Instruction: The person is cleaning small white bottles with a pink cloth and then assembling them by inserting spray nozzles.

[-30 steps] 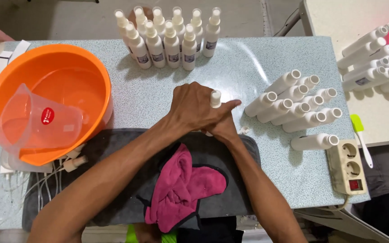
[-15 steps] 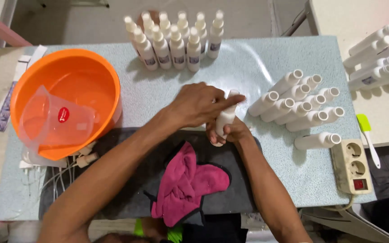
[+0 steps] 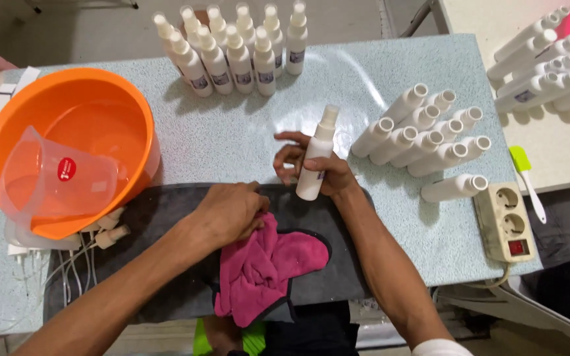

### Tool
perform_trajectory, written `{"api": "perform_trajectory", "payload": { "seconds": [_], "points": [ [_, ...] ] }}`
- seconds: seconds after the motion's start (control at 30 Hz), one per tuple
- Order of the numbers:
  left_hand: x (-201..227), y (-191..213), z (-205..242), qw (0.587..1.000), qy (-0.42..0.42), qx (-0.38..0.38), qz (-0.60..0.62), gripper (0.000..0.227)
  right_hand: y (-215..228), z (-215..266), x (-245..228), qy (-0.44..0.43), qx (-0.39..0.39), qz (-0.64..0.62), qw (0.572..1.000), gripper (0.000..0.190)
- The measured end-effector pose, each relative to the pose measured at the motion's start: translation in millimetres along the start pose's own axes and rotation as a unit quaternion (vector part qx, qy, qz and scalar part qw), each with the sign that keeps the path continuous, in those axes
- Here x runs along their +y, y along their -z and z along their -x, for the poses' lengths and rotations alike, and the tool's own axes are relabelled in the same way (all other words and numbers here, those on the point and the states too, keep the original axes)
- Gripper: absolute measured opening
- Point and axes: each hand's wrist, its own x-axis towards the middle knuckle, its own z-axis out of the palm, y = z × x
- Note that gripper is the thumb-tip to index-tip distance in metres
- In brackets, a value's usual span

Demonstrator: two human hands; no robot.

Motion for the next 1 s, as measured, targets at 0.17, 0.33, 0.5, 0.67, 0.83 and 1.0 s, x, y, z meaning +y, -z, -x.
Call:
{"api": "perform_trajectory", "payload": {
  "seconds": [0.17,0.33,0.5,0.67,0.83,1.0],
  "points": [
    [-2.1,24.0,21.7,0.991,0.023,0.094,0.093,0.019,-16.7,-6.3,-7.4,0.006,-0.022,0.004,1.000,0.087],
    [10.6,63.0,35.9,0.935,0.059,0.130,0.324,0.022,-30.2,-8.1,-9.1,-0.001,-0.035,0.024,0.999,0.090],
    [13.0,56.2,12.3,0.861,-0.022,0.345,0.373,0.021,14.6,24.3,50.5,-0.034,0.023,0.023,0.999,0.082],
    [27.7,41.6,-7.4,0.854,-0.024,0.380,0.353,0.019,58.9,36.0,92.9,-0.042,0.044,-0.020,0.998,0.072],
    [21.8,45.0,-10.6,0.847,-0.059,0.412,0.330,0.015,3.5,14.1,56.4,-0.040,0.043,-0.023,0.998,0.050],
    [20.6,28.9,-18.2,0.828,-0.081,0.402,0.383,0.016,-60.9,-8.6,1.3,-0.058,0.068,-0.021,0.996,0.051]
  ]
}}
